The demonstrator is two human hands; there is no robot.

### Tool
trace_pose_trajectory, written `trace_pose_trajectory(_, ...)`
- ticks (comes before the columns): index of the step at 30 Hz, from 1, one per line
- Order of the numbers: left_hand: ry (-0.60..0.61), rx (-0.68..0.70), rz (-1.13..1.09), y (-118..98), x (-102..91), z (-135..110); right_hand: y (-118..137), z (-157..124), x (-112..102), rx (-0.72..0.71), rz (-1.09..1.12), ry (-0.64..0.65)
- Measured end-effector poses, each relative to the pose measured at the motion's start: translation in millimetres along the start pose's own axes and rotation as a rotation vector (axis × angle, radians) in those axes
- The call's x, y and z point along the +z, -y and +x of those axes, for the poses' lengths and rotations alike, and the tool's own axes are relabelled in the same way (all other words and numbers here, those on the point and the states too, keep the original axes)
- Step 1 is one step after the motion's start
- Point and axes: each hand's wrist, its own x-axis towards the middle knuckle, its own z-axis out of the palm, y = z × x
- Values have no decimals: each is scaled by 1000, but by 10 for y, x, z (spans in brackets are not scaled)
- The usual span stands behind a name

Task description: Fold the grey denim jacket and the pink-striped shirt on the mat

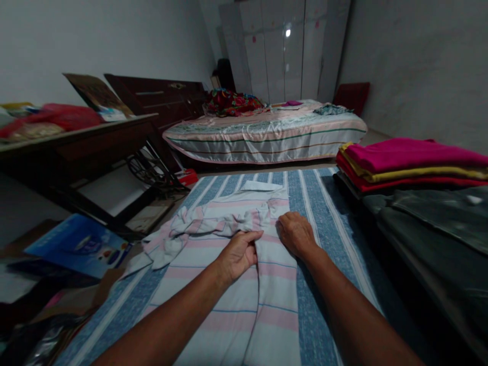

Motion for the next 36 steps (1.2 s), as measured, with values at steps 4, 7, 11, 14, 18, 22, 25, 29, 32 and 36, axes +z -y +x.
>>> trace_pose_trajectory(4,-83,220,250,-43,-57,47,19,-9,11,-16,-33,-20)
trace_pose_trajectory(7,-146,186,486,-167,-171,68,33,-14,21,-30,-45,-33)
trace_pose_trajectory(11,-12,-40,1050,-508,-290,-43,49,-12,33,-37,-44,-36)
trace_pose_trajectory(14,53,118,1234,-764,-181,-17,55,-8,33,-27,-38,-34)
trace_pose_trajectory(18,-106,519,1452,-905,151,473,62,-16,28,-21,-37,-32)
trace_pose_trajectory(22,-160,455,1462,-879,342,1085,61,-22,37,-15,-40,-44)
trace_pose_trajectory(25,-79,359,1391,-828,340,1315,56,-14,43,-11,-32,-48)
trace_pose_trajectory(29,6,321,1291,-782,314,1362,53,2,43,-11,-21,-38)
trace_pose_trajectory(32,-2,320,1226,-793,329,1344,54,4,41,-10,-18,-42)
trace_pose_trajectory(36,-29,310,1174,-826,340,1368,55,-1,26,-9,-15,-39)
